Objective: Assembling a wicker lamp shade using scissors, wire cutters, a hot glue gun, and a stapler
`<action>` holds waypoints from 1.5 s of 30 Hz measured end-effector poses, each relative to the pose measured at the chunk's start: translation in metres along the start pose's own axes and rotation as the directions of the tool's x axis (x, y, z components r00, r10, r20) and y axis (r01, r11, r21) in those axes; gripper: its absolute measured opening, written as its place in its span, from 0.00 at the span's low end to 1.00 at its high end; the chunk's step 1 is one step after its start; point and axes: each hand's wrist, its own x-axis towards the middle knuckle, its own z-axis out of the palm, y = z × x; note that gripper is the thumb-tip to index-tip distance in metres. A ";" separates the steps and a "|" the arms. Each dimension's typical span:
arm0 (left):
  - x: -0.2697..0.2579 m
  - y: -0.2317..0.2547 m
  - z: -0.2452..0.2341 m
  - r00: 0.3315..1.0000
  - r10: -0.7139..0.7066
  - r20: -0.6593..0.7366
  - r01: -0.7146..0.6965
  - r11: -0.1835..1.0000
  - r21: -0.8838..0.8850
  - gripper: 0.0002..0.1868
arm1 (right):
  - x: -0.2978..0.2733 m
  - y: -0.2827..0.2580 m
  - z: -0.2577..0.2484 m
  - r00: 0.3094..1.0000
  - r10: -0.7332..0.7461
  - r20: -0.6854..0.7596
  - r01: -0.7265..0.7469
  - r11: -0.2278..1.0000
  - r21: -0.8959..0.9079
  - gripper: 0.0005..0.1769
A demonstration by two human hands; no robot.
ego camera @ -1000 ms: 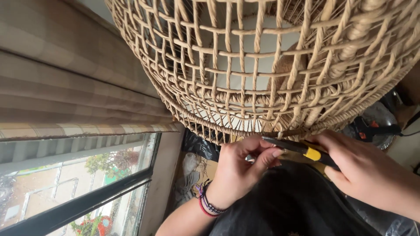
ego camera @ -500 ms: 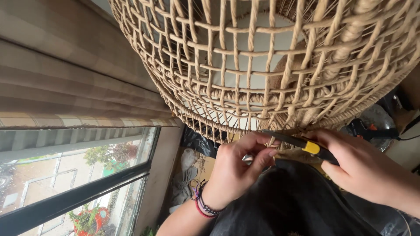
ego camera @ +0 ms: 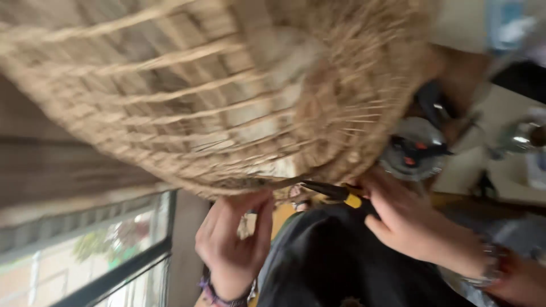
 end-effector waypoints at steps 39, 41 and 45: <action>-0.064 -0.044 0.568 0.700 -0.469 0.538 0.405 0.882 0.242 0.20 | 0.000 0.459 0.050 0.700 0.704 0.122 -0.714 0.683 0.156 0.42; -0.045 -0.014 0.537 0.716 -0.454 0.531 0.442 0.883 0.160 0.18 | -0.013 0.406 0.006 0.691 0.707 0.152 -0.706 0.615 0.351 0.39; 0.000 0.071 0.434 0.685 -0.313 0.658 0.651 0.668 -0.360 0.32 | -0.064 0.319 -0.035 0.672 0.641 0.371 -0.539 0.079 0.839 0.24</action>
